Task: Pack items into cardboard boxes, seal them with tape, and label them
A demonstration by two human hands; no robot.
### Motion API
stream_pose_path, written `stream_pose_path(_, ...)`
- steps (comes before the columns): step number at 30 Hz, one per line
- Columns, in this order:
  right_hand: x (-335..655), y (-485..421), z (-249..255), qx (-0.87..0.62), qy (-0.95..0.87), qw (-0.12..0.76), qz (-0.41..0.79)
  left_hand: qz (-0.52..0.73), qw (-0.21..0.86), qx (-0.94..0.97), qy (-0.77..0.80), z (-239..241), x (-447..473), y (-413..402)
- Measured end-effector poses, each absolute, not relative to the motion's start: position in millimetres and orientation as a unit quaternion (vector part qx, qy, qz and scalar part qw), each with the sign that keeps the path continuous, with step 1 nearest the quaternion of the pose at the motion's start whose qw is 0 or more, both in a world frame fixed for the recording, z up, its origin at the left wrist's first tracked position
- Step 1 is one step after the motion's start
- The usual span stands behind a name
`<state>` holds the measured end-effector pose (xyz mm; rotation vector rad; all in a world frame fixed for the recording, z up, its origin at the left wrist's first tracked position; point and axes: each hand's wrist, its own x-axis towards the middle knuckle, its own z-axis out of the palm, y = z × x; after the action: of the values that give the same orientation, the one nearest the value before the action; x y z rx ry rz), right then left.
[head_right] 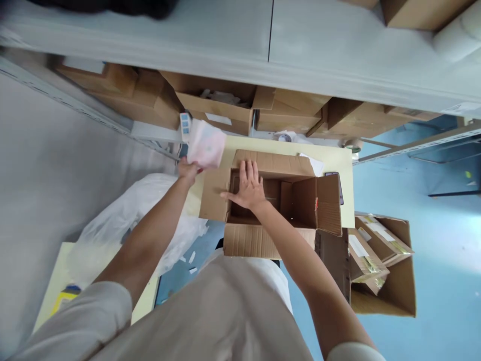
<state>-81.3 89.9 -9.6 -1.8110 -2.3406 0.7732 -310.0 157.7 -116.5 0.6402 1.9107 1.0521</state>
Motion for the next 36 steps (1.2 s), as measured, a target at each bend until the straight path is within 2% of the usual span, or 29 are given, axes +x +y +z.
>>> stream_pose_path(4, -48.3, 83.5, 16.6, -0.546, -0.788, 0.063, 0.276, 0.494, 0.381, 0.249, 0.741, -49.7, -348.6, 118.8)
stream_pose_path(7, 0.1, 51.0, 37.5, -0.559, -0.803, 0.061, 0.197, 0.521, 0.354, 0.255, 0.734, 5.3, -371.5, 92.7)
stream_pose_path(11, 82.6, -9.9, 39.3, -0.648, -0.757, 0.022, 0.079, 0.492, 0.387, 0.324, 0.709, 69.6, -373.2, 70.3)
stream_pose_path(14, 127.0, -40.4, 17.5, -0.714, -0.692, 0.007, 0.103, 0.437, 0.413, 0.408, 0.687, 93.9, -341.3, 65.1)
stream_pose_path(19, 139.2, -51.2, -20.9, -0.695, -0.672, 0.104, 0.232, 0.318, 0.46, 0.581, 0.592, 72.2, -252.7, 77.8)
stream_pose_path(25, 133.0, -52.7, -30.0, -0.697, -0.652, 0.138, 0.265, 0.125, 0.394, 0.702, 0.58, 31.8, -185.6, 91.4)
stream_pose_path(27, 136.4, -53.6, -31.1, -0.687, -0.668, 0.146, 0.248, 0.114, 0.348, 0.729, 0.578, 35.1, -184.5, 84.7)
stream_pose_path(29, 141.4, -54.1, -32.7, -0.679, -0.683, 0.156, 0.22, 0.129, 0.259, 0.756, 0.587, 45.0, -194.4, 71.0)
stream_pose_path(32, 149.8, -53.2, -35.0, -0.704, -0.653, 0.195, 0.198, 0.183, 0.134, 0.706, 0.67, 56.5, -223.4, 43.4)
stream_pose_path(34, 154.4, -50.6, -35.4, -0.746, -0.582, 0.257, 0.195, 0.219, 0.174, 0.602, 0.748, 53.4, -244.6, 25.5)
stream_pose_path(36, 156.6, -46.6, -33.6, -0.764, -0.514, 0.334, 0.201, 0.266, 0.334, 0.475, 0.769, 41.7, -261.0, 11.3)
